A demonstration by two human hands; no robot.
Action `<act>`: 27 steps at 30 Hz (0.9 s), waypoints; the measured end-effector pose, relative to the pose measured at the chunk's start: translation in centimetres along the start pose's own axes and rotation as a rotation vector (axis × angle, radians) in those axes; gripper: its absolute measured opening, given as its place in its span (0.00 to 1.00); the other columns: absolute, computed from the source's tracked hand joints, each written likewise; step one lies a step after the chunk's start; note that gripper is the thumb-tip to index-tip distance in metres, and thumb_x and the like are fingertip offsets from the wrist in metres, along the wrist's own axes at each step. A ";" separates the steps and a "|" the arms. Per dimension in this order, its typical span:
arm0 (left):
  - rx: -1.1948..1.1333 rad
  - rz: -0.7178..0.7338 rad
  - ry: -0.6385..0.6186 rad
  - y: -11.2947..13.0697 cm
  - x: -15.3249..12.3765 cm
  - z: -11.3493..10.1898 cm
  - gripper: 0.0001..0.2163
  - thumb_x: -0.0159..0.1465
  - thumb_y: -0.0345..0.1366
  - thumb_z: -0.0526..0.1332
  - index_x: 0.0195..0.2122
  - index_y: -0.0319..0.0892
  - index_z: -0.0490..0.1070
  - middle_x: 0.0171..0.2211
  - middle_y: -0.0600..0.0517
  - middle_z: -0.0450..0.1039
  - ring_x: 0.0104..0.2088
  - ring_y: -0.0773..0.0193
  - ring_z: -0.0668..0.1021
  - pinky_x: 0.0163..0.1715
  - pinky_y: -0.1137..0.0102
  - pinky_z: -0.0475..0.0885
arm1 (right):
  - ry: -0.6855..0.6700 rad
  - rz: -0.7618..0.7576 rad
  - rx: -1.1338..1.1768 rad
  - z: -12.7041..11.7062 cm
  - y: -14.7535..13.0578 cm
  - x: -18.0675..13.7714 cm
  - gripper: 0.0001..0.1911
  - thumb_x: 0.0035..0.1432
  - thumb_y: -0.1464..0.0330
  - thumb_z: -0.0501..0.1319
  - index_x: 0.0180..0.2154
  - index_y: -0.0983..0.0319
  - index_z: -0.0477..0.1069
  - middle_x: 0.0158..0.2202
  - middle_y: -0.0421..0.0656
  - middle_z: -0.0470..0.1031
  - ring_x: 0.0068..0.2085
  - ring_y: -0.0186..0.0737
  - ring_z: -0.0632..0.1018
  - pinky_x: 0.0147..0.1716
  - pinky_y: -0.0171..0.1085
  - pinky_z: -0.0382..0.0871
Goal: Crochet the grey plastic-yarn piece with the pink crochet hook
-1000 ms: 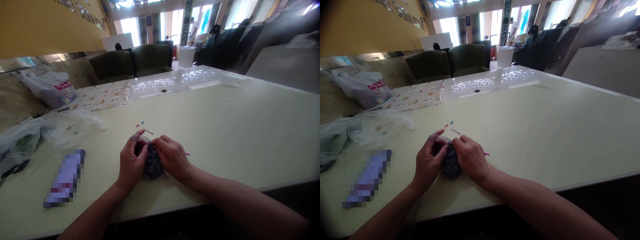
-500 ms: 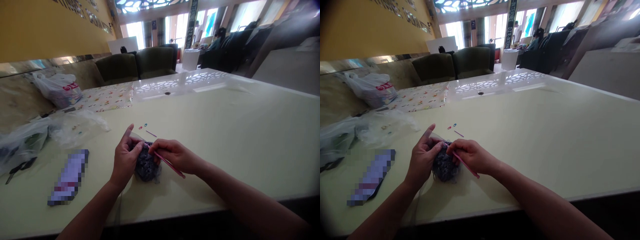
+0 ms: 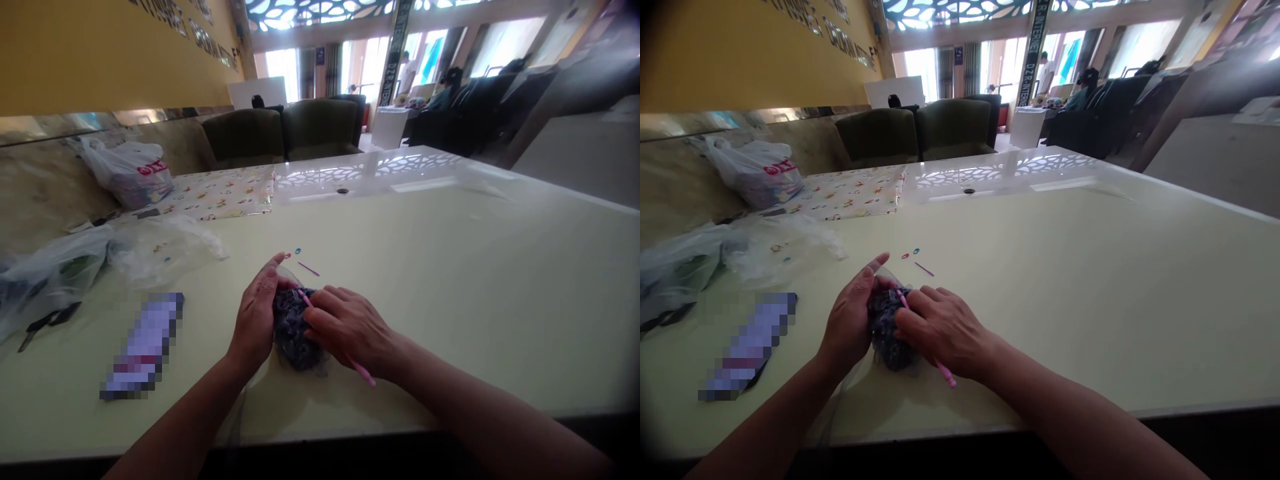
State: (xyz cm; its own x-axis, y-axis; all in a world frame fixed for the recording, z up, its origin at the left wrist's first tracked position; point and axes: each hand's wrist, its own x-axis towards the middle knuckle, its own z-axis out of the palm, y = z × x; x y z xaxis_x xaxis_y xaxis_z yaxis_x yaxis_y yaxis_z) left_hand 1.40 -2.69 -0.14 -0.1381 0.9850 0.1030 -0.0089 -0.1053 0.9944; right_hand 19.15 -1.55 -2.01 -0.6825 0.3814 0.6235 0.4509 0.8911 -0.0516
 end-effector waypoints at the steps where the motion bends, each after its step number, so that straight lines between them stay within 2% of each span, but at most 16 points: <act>1: -0.018 -0.011 -0.015 0.0 0.0 0.0 0.23 0.68 0.47 0.58 0.61 0.44 0.68 0.32 0.53 0.74 0.33 0.66 0.76 0.42 0.69 0.71 | -0.004 -0.007 -0.035 0.0 -0.2 0.0 0.15 0.72 0.65 0.50 0.34 0.61 0.69 0.30 0.41 0.67 0.30 0.37 0.64 0.31 0.36 0.58; 3: -0.057 -0.045 -0.059 0.0 0.1 0.0 0.26 0.64 0.42 0.64 0.63 0.46 0.65 0.31 0.55 0.73 0.32 0.68 0.75 0.40 0.70 0.71 | 0.031 -0.014 -0.098 0.1 -0.3 0.0 0.11 0.71 0.68 0.51 0.39 0.61 0.71 0.30 0.40 0.69 0.30 0.36 0.65 0.31 0.36 0.57; 5: -0.085 -0.069 -0.095 0.0 0.2 -0.1 0.33 0.60 0.36 0.68 0.66 0.47 0.61 0.32 0.56 0.72 0.32 0.69 0.74 0.40 0.71 0.70 | 0.125 0.013 -0.154 0.1 -0.3 0.0 0.11 0.71 0.67 0.52 0.43 0.63 0.71 0.31 0.41 0.71 0.31 0.37 0.67 0.32 0.36 0.58; 6: -0.092 -0.071 -0.102 0.0 0.2 -0.1 0.35 0.59 0.35 0.69 0.67 0.47 0.60 0.33 0.56 0.72 0.34 0.69 0.74 0.41 0.71 0.70 | 0.168 0.039 -0.183 0.1 -0.2 0.0 0.12 0.71 0.66 0.52 0.42 0.64 0.72 0.31 0.42 0.72 0.31 0.37 0.68 0.32 0.37 0.59; 8: -0.083 -0.059 -0.101 -0.2 0.2 0.0 0.36 0.59 0.34 0.68 0.68 0.46 0.57 0.35 0.55 0.73 0.36 0.68 0.75 0.44 0.69 0.69 | 0.219 0.081 -0.238 0.2 -0.1 0.0 0.15 0.70 0.64 0.54 0.33 0.63 0.72 0.29 0.43 0.72 0.31 0.37 0.68 0.32 0.37 0.59; 10: -0.026 -0.024 -0.083 -0.4 0.0 0.2 0.37 0.59 0.34 0.67 0.69 0.46 0.56 0.35 0.55 0.72 0.37 0.66 0.75 0.46 0.67 0.69 | 0.233 0.095 -0.282 0.4 -0.1 0.1 0.18 0.69 0.66 0.54 0.25 0.62 0.68 0.26 0.42 0.69 0.29 0.37 0.67 0.32 0.37 0.58; 14: 0.176 0.093 -0.017 -0.7 -0.9 1.2 0.35 0.59 0.32 0.66 0.68 0.49 0.59 0.32 0.57 0.70 0.34 0.67 0.73 0.47 0.66 0.69 | 0.264 0.138 -0.334 0.9 -0.7 0.2 0.18 0.67 0.72 0.56 0.23 0.61 0.66 0.23 0.40 0.67 0.26 0.36 0.65 0.31 0.37 0.56; 16: 0.162 0.085 -0.017 -0.7 -1.4 1.6 0.34 0.58 0.32 0.66 0.66 0.49 0.62 0.30 0.58 0.68 0.33 0.68 0.72 0.45 0.68 0.68 | 0.281 0.174 -0.358 1.1 -1.0 0.1 0.18 0.66 0.72 0.56 0.22 0.61 0.65 0.22 0.40 0.67 0.25 0.35 0.64 0.29 0.37 0.55; 18: 0.017 -0.010 -0.065 -0.6 -1.4 1.7 0.35 0.57 0.31 0.67 0.67 0.48 0.61 0.30 0.58 0.68 0.32 0.69 0.71 0.42 0.70 0.68 | 0.298 0.194 -0.361 1.1 -1.3 0.0 0.18 0.66 0.73 0.56 0.22 0.61 0.64 0.21 0.39 0.65 0.24 0.34 0.63 0.28 0.37 0.54; 22: -0.370 -0.286 -0.257 0.0 -0.7 1.0 0.40 0.55 0.28 0.69 0.69 0.43 0.55 0.29 0.59 0.69 0.30 0.73 0.72 0.38 0.74 0.68 | 0.350 0.174 -0.262 0.9 -1.1 -0.2 0.17 0.65 0.73 0.57 0.22 0.61 0.63 0.21 0.38 0.64 0.23 0.33 0.61 0.27 0.36 0.55; 27: -0.587 -0.476 -0.418 0.3 -0.1 0.3 0.37 0.53 0.24 0.71 0.64 0.38 0.63 0.29 0.57 0.71 0.30 0.73 0.73 0.37 0.75 0.68 | 0.366 0.141 0.176 0.2 -0.4 -0.4 0.15 0.66 0.74 0.55 0.25 0.61 0.62 0.24 0.38 0.62 0.24 0.31 0.63 0.26 0.33 0.57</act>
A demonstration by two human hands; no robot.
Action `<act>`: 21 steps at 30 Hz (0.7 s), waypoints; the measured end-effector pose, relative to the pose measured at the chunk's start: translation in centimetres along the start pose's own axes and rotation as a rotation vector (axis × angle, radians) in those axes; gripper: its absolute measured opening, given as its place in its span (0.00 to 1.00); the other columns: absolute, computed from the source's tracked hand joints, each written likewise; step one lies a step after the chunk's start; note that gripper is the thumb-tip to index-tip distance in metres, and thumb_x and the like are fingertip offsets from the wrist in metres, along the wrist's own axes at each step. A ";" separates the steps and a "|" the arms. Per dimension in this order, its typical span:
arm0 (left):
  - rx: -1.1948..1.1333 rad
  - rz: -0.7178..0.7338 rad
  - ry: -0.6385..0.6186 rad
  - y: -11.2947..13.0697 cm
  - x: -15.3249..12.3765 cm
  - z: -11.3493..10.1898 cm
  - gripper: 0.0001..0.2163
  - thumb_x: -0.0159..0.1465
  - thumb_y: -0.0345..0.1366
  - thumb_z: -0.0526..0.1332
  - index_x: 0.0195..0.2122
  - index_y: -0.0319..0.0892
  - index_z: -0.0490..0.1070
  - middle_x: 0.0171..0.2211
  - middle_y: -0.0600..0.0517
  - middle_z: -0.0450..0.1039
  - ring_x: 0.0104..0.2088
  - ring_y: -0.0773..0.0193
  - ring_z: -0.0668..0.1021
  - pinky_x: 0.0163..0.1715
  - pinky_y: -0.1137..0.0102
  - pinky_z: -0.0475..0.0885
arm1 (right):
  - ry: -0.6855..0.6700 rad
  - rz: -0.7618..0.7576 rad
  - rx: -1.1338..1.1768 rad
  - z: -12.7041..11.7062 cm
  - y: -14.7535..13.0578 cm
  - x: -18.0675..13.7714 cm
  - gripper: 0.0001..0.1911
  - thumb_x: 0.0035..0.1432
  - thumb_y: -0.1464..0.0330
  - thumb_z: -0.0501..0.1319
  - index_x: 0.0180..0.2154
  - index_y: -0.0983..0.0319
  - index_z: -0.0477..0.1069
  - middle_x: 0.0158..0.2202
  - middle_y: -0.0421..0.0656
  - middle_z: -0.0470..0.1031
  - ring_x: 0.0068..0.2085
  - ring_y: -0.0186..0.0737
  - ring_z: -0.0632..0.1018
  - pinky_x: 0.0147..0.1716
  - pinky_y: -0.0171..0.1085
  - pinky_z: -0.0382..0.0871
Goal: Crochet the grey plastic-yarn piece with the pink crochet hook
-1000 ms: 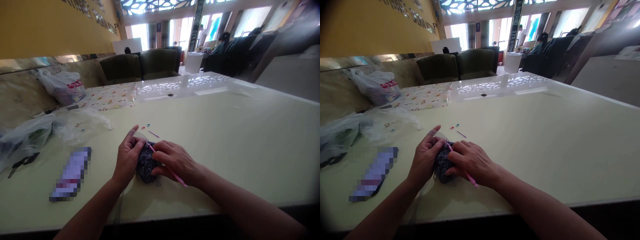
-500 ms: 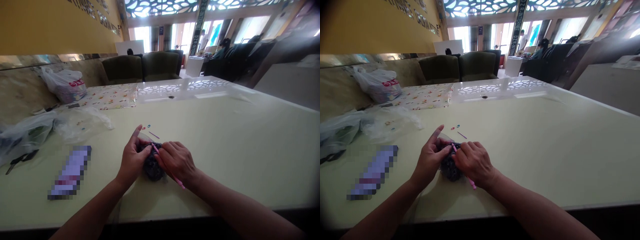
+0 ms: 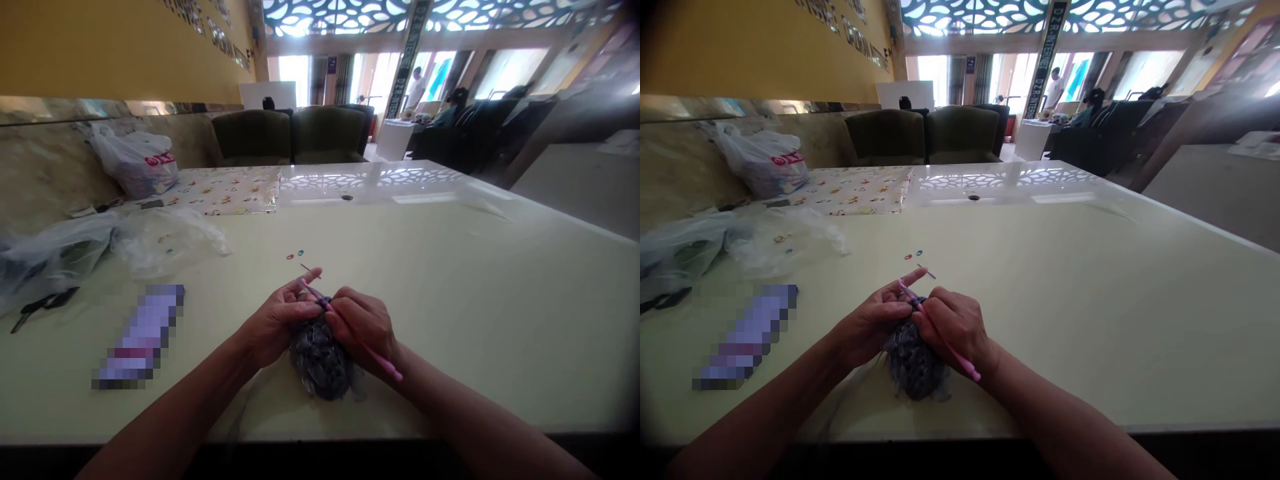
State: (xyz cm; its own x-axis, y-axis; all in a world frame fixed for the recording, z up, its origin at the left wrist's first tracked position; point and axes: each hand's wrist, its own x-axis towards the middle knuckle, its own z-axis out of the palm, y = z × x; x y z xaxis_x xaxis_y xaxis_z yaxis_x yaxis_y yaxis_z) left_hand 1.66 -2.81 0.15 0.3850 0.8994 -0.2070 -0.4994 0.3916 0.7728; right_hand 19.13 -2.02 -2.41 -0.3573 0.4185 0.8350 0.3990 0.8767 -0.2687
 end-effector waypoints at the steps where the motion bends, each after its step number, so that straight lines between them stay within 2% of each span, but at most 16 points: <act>1: -0.022 -0.015 -0.017 0.0 0.0 0.0 0.36 0.52 0.24 0.71 0.63 0.39 0.65 0.29 0.56 0.72 0.30 0.72 0.74 0.37 0.75 0.68 | -0.019 0.024 0.090 -0.2 0.1 0.1 0.15 0.67 0.72 0.54 0.25 0.62 0.63 0.24 0.38 0.62 0.24 0.31 0.63 0.25 0.33 0.58; 5: -0.051 -0.015 -0.047 0.1 -0.2 0.0 0.38 0.51 0.24 0.72 0.64 0.42 0.64 0.29 0.56 0.73 0.30 0.71 0.74 0.38 0.74 0.69 | -0.078 0.071 0.283 -0.5 0.5 0.2 0.19 0.71 0.60 0.52 0.28 0.62 0.66 0.26 0.39 0.62 0.26 0.33 0.65 0.25 0.34 0.59; 8: -0.035 0.005 -0.048 0.2 -0.3 0.1 0.40 0.51 0.24 0.72 0.65 0.43 0.62 0.29 0.56 0.73 0.30 0.72 0.74 0.36 0.75 0.69 | -0.065 0.095 0.316 -0.6 0.6 0.2 0.24 0.70 0.53 0.51 0.28 0.63 0.67 0.25 0.39 0.61 0.25 0.33 0.64 0.25 0.34 0.58; 11: -0.013 0.019 -0.054 0.2 -0.3 0.1 0.40 0.51 0.24 0.72 0.66 0.44 0.62 0.29 0.56 0.74 0.30 0.71 0.75 0.34 0.75 0.69 | -0.053 0.117 0.339 -0.5 0.5 0.1 0.27 0.69 0.50 0.49 0.28 0.64 0.68 0.24 0.39 0.61 0.25 0.33 0.64 0.25 0.35 0.57; 16: 0.010 0.030 -0.047 0.2 -0.1 -0.2 0.39 0.51 0.24 0.71 0.65 0.44 0.63 0.29 0.56 0.73 0.29 0.71 0.74 0.32 0.75 0.67 | -0.057 0.169 0.381 -0.6 0.4 0.1 0.30 0.70 0.49 0.46 0.27 0.63 0.69 0.23 0.39 0.61 0.24 0.33 0.64 0.24 0.35 0.55; 21: 0.074 0.061 0.017 0.8 0.1 -0.6 0.37 0.51 0.25 0.70 0.63 0.44 0.66 0.28 0.57 0.70 0.28 0.72 0.72 0.32 0.75 0.65 | -0.063 0.161 0.350 -1.0 0.4 0.3 0.26 0.72 0.57 0.47 0.28 0.63 0.70 0.23 0.41 0.64 0.24 0.33 0.65 0.24 0.35 0.56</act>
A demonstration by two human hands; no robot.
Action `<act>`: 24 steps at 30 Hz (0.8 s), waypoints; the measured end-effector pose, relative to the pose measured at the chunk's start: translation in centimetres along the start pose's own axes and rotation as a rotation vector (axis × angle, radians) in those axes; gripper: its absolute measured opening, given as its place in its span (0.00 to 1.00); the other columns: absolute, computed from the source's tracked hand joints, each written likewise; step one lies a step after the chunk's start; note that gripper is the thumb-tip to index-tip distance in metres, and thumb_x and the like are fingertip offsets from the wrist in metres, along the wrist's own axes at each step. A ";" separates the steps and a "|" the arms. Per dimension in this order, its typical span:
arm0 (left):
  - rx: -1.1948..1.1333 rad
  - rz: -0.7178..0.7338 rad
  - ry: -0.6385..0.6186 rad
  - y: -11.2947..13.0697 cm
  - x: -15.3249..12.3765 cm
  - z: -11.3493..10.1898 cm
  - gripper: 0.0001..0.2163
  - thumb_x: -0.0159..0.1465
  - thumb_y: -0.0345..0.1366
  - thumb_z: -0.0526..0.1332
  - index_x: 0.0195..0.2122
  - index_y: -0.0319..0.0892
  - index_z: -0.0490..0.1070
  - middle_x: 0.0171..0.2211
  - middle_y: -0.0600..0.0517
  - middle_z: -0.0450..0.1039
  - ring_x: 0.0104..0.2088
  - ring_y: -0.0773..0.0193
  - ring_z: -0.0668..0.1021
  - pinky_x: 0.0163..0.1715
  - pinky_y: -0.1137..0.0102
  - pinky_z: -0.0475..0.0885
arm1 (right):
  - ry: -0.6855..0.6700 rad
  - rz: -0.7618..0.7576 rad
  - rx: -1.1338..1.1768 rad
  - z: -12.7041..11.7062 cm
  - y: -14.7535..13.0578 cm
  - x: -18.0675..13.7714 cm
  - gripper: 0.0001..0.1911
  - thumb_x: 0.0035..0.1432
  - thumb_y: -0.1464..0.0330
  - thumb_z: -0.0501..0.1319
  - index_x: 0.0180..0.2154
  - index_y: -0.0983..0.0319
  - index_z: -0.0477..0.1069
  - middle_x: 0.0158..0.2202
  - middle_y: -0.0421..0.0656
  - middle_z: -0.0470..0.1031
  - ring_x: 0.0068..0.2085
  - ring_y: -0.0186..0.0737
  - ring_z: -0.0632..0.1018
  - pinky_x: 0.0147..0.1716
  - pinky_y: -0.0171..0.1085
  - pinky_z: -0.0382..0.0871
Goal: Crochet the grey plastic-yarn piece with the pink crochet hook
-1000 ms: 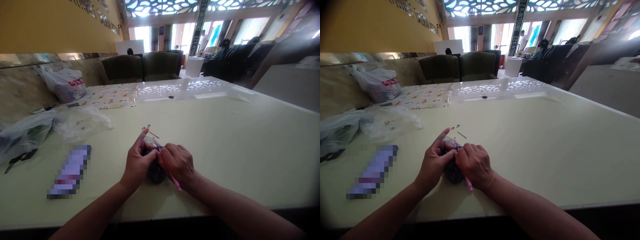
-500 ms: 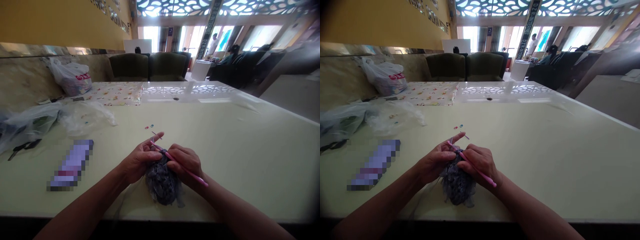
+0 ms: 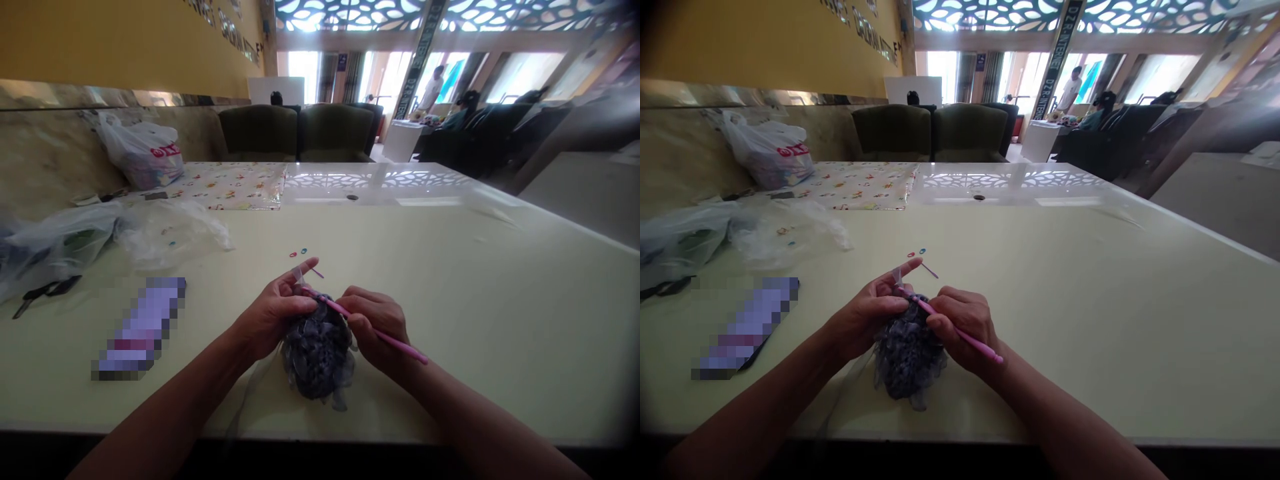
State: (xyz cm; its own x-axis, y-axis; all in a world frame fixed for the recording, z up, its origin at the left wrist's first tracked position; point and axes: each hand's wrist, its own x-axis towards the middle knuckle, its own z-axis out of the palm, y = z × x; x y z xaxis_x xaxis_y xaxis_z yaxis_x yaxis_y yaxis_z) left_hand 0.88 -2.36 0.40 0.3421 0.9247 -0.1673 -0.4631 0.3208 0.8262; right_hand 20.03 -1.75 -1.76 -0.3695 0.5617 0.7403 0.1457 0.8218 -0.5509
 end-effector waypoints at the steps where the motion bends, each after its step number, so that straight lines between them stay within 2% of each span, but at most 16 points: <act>1: 0.021 0.009 0.020 0.2 0.1 -0.1 0.36 0.51 0.25 0.70 0.63 0.44 0.66 0.28 0.58 0.70 0.28 0.72 0.72 0.32 0.74 0.65 | 0.007 -0.003 -0.008 -0.1 0.0 0.1 0.24 0.72 0.59 0.47 0.28 0.63 0.70 0.23 0.41 0.64 0.24 0.33 0.65 0.24 0.35 0.56; 4: 0.099 0.052 0.063 0.8 0.2 -0.5 0.33 0.51 0.26 0.69 0.60 0.44 0.70 0.27 0.57 0.69 0.30 0.69 0.73 0.35 0.72 0.66 | 0.021 -0.014 -0.019 -0.3 -0.1 0.2 0.21 0.71 0.66 0.49 0.27 0.63 0.69 0.22 0.40 0.64 0.24 0.32 0.64 0.24 0.35 0.55; 7: 0.226 0.116 0.082 1.2 0.4 -0.8 0.28 0.50 0.26 0.69 0.54 0.46 0.75 0.30 0.56 0.71 0.33 0.67 0.75 0.39 0.70 0.66 | 0.007 0.025 -0.004 -0.5 0.0 0.3 0.21 0.71 0.68 0.49 0.24 0.63 0.66 0.21 0.40 0.63 0.23 0.32 0.63 0.24 0.35 0.53; 10: 0.392 0.192 0.078 1.3 0.5 -0.8 0.12 0.50 0.27 0.68 0.37 0.43 0.80 0.44 0.51 0.75 0.37 0.65 0.75 0.46 0.66 0.66 | 0.006 0.137 0.066 -0.8 0.2 0.2 0.23 0.71 0.66 0.50 0.22 0.63 0.66 0.20 0.39 0.63 0.22 0.31 0.64 0.22 0.35 0.54; 12: 0.464 0.229 0.069 1.3 0.4 -0.8 0.07 0.51 0.27 0.67 0.32 0.42 0.79 0.50 0.50 0.74 0.40 0.63 0.75 0.51 0.64 0.64 | -0.005 0.223 0.112 -1.0 0.3 0.2 0.24 0.72 0.64 0.50 0.23 0.63 0.68 0.20 0.39 0.63 0.21 0.30 0.63 0.21 0.34 0.54; 15: 0.517 0.261 0.068 1.3 0.4 -0.8 0.19 0.52 0.28 0.66 0.46 0.45 0.79 0.37 0.52 0.75 0.46 0.58 0.75 0.55 0.60 0.62 | -0.024 0.295 0.131 -1.2 0.4 0.3 0.25 0.71 0.63 0.50 0.22 0.63 0.68 0.19 0.38 0.62 0.20 0.30 0.62 0.20 0.33 0.54; 17: 0.555 0.277 0.074 1.2 0.4 -0.9 0.25 0.53 0.28 0.65 0.53 0.46 0.76 0.32 0.54 0.71 0.49 0.55 0.75 0.57 0.59 0.61 | -0.021 0.276 0.105 -1.3 0.3 0.4 0.25 0.71 0.63 0.50 0.22 0.63 0.67 0.19 0.38 0.63 0.20 0.30 0.63 0.20 0.33 0.54; 22: 0.590 0.322 0.082 0.9 0.6 -1.2 0.21 0.55 0.26 0.64 0.50 0.45 0.77 0.32 0.53 0.71 0.58 0.53 0.70 0.60 0.59 0.59 | 0.012 0.097 -0.003 -0.8 0.2 0.3 0.24 0.71 0.66 0.50 0.22 0.63 0.66 0.19 0.39 0.62 0.20 0.30 0.63 0.21 0.34 0.52; 24: 0.600 0.333 0.085 0.8 0.7 -1.2 0.20 0.55 0.26 0.64 0.50 0.45 0.77 0.32 0.53 0.72 0.58 0.54 0.70 0.60 0.60 0.59 | 0.023 0.105 -0.003 -0.7 0.2 0.2 0.24 0.71 0.66 0.49 0.21 0.63 0.65 0.19 0.39 0.62 0.20 0.30 0.63 0.21 0.34 0.52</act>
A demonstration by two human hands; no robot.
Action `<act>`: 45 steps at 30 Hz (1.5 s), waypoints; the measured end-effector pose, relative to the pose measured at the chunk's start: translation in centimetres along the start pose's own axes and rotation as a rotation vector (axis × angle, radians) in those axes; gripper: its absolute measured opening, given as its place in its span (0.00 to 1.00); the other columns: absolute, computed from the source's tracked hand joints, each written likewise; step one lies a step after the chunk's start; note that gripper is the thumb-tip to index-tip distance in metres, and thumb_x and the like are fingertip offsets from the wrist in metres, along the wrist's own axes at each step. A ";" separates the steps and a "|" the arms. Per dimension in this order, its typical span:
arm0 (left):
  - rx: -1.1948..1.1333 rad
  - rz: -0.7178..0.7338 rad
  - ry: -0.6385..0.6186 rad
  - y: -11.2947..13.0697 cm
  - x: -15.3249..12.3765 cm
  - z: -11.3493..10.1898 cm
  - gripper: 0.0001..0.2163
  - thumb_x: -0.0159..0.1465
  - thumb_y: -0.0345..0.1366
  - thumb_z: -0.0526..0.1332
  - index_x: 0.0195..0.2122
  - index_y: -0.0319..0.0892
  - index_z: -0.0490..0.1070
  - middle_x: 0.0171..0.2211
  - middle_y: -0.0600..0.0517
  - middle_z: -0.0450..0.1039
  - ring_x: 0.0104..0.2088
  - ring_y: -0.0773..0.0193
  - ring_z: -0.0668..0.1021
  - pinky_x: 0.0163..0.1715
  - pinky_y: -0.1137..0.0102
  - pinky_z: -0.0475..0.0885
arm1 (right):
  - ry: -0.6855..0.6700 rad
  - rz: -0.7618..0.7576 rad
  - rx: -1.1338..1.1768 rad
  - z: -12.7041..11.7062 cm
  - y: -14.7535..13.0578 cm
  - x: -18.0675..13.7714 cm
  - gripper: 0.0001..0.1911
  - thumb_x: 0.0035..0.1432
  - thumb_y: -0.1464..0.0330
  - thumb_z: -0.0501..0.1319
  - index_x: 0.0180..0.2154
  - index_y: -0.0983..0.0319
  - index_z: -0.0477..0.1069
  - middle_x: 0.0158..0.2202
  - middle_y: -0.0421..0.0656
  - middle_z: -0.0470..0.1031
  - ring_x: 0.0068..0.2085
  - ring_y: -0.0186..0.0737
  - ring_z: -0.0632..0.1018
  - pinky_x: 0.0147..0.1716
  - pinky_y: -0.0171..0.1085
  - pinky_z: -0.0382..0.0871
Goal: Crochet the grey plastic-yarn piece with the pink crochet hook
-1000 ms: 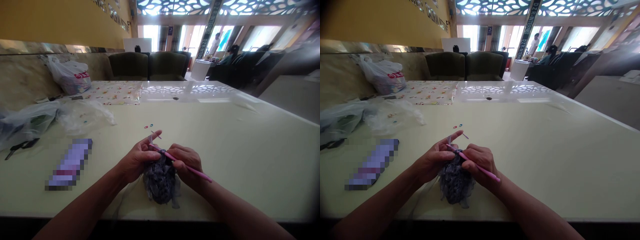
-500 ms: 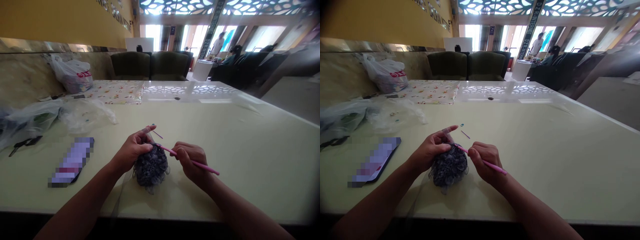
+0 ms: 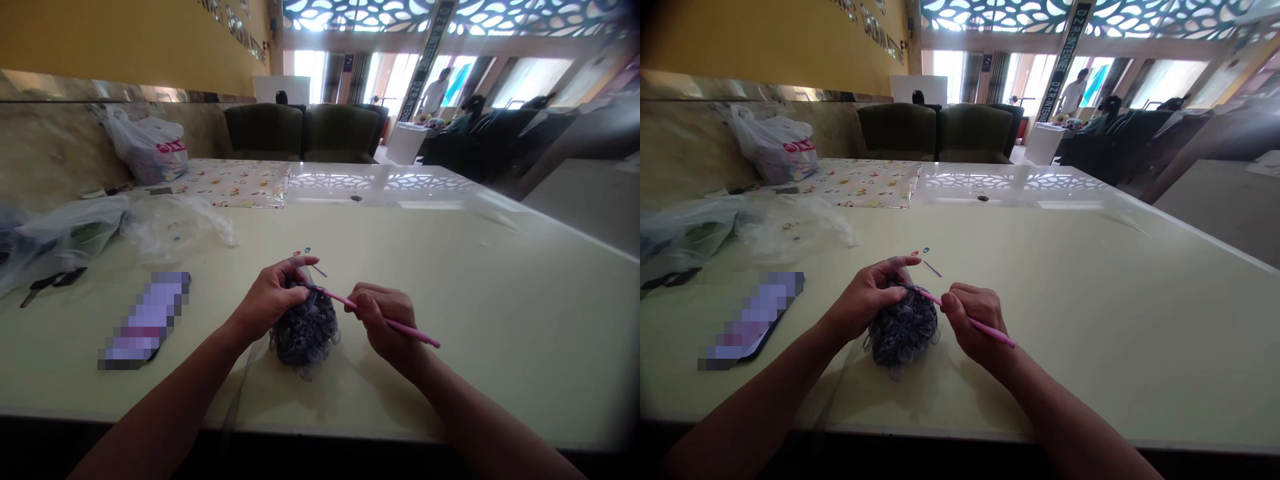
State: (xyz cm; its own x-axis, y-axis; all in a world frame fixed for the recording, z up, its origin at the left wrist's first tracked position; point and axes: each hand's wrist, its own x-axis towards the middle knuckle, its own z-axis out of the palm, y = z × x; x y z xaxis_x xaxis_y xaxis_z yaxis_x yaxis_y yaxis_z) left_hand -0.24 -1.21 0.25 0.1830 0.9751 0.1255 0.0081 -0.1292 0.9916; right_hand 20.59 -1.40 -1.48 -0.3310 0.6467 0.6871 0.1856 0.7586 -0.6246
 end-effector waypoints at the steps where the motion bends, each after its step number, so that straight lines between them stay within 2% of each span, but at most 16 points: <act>1: 0.011 0.002 0.005 0.0 0.0 0.0 0.20 0.55 0.26 0.64 0.50 0.44 0.77 0.31 0.53 0.72 0.55 0.55 0.72 0.59 0.61 0.59 | 0.004 0.019 0.012 0.1 0.0 -0.1 0.24 0.72 0.66 0.49 0.21 0.63 0.64 0.19 0.39 0.62 0.21 0.30 0.63 0.21 0.34 0.52; 5: 0.000 -0.033 0.004 -0.1 0.0 0.1 0.21 0.56 0.27 0.64 0.52 0.44 0.76 0.32 0.55 0.69 0.38 0.64 0.74 0.46 0.65 0.66 | 0.015 0.008 -0.020 0.2 0.0 -0.2 0.24 0.71 0.67 0.50 0.21 0.62 0.63 0.19 0.38 0.61 0.21 0.30 0.62 0.22 0.35 0.52; 7: -0.061 -0.071 -0.030 -0.1 -0.1 0.1 0.22 0.56 0.28 0.64 0.53 0.44 0.75 0.33 0.55 0.67 0.34 0.67 0.72 0.41 0.67 0.66 | 0.016 -0.034 -0.085 0.3 0.0 -0.2 0.22 0.70 0.68 0.51 0.22 0.62 0.64 0.20 0.38 0.60 0.21 0.30 0.62 0.23 0.35 0.51; 11: -0.124 -0.086 -0.046 -0.2 -0.2 0.3 0.23 0.56 0.28 0.65 0.55 0.44 0.74 0.32 0.55 0.67 0.35 0.66 0.72 0.42 0.68 0.66 | 0.043 -0.039 -0.067 0.6 -0.1 -0.5 0.21 0.70 0.67 0.51 0.23 0.63 0.66 0.21 0.39 0.62 0.22 0.30 0.63 0.23 0.35 0.53; 17: 0.039 0.015 0.095 0.1 0.0 0.2 0.19 0.56 0.27 0.63 0.49 0.41 0.78 0.31 0.54 0.71 0.46 0.59 0.75 0.53 0.65 0.63 | 0.102 0.065 0.084 1.0 -0.5 -0.7 0.25 0.71 0.62 0.50 0.23 0.63 0.68 0.20 0.39 0.64 0.21 0.31 0.66 0.21 0.34 0.57; 20: 0.044 0.009 0.090 0.1 0.1 0.0 0.20 0.56 0.28 0.63 0.50 0.43 0.78 0.32 0.54 0.70 0.42 0.61 0.75 0.48 0.66 0.65 | 0.092 0.216 0.171 0.7 -0.4 -0.3 0.27 0.71 0.57 0.50 0.22 0.63 0.70 0.18 0.39 0.64 0.19 0.31 0.64 0.19 0.33 0.57; 22: -0.033 -0.035 0.014 -0.1 0.1 -0.1 0.22 0.56 0.28 0.65 0.53 0.45 0.77 0.32 0.54 0.70 0.36 0.64 0.73 0.42 0.68 0.66 | 0.056 0.337 0.254 0.4 0.0 0.0 0.29 0.70 0.54 0.50 0.22 0.63 0.70 0.17 0.39 0.64 0.18 0.31 0.64 0.18 0.33 0.56; 24: -0.130 -0.084 -0.055 -0.2 0.0 0.1 0.23 0.56 0.30 0.67 0.54 0.45 0.76 0.33 0.54 0.69 0.34 0.66 0.72 0.39 0.69 0.66 | 0.001 0.359 0.301 0.2 0.4 0.2 0.30 0.70 0.52 0.49 0.23 0.63 0.69 0.17 0.39 0.64 0.19 0.31 0.64 0.18 0.33 0.57; 29: -0.276 -0.179 -0.120 -0.3 -0.4 0.5 0.25 0.54 0.29 0.69 0.55 0.46 0.76 0.35 0.53 0.70 0.35 0.67 0.72 0.40 0.69 0.66 | -0.060 0.129 0.182 0.3 0.7 0.3 0.29 0.69 0.50 0.50 0.23 0.62 0.65 0.21 0.38 0.62 0.22 0.32 0.63 0.22 0.35 0.55; 33: -0.307 -0.217 -0.190 -0.4 -0.6 0.6 0.27 0.54 0.30 0.71 0.56 0.48 0.75 0.35 0.53 0.71 0.36 0.67 0.72 0.40 0.70 0.67 | 0.006 0.009 0.052 0.5 0.4 0.4 0.25 0.69 0.53 0.50 0.29 0.62 0.70 0.30 0.44 0.69 0.31 0.37 0.70 0.31 0.38 0.64; 36: -0.283 -0.217 -0.218 -0.4 -0.6 0.5 0.27 0.54 0.31 0.71 0.57 0.49 0.74 0.36 0.54 0.71 0.37 0.66 0.73 0.42 0.69 0.67 | 0.007 -0.003 0.076 0.5 0.5 0.3 0.23 0.70 0.54 0.50 0.33 0.62 0.72 0.36 0.47 0.73 0.38 0.41 0.74 0.38 0.40 0.67; 39: -0.104 -0.162 -0.184 -0.2 -0.5 0.4 0.27 0.57 0.32 0.69 0.59 0.49 0.72 0.38 0.52 0.74 0.41 0.61 0.75 0.48 0.64 0.68 | 0.002 0.055 0.119 0.6 0.5 -0.1 0.25 0.70 0.52 0.48 0.32 0.62 0.70 0.32 0.44 0.73 0.33 0.38 0.73 0.33 0.38 0.66; 42: 0.152 -0.035 -0.107 0.2 -0.4 0.2 0.23 0.59 0.33 0.68 0.56 0.46 0.75 0.47 0.48 0.76 0.54 0.52 0.73 0.59 0.58 0.61 | 0.061 0.093 0.084 0.8 0.4 -0.4 0.28 0.69 0.48 0.47 0.29 0.62 0.68 0.26 0.41 0.68 0.27 0.35 0.68 0.26 0.36 0.60; 44: 0.204 -0.004 -0.095 0.4 -0.3 0.0 0.21 0.60 0.36 0.68 0.55 0.46 0.76 0.51 0.46 0.76 0.59 0.49 0.70 0.61 0.57 0.59 | 0.083 0.100 0.077 0.8 0.3 -0.4 0.28 0.68 0.47 0.47 0.29 0.61 0.67 0.24 0.39 0.65 0.25 0.34 0.65 0.25 0.36 0.57; 45: 0.185 -0.017 -0.104 0.4 -0.2 0.0 0.22 0.60 0.37 0.68 0.56 0.46 0.75 0.51 0.46 0.76 0.59 0.48 0.70 0.60 0.57 0.61 | 0.086 0.100 0.079 0.9 0.2 -0.4 0.28 0.68 0.47 0.47 0.28 0.61 0.66 0.24 0.39 0.64 0.25 0.34 0.65 0.25 0.36 0.57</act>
State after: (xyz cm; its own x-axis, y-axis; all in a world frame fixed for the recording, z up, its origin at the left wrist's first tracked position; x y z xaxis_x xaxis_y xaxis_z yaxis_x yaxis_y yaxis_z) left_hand -0.31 -1.49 0.58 0.2820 0.9547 0.0952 0.1903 -0.1529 0.9698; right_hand 19.97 -1.63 -2.21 -0.2339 0.7257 0.6470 0.1395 0.6836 -0.7164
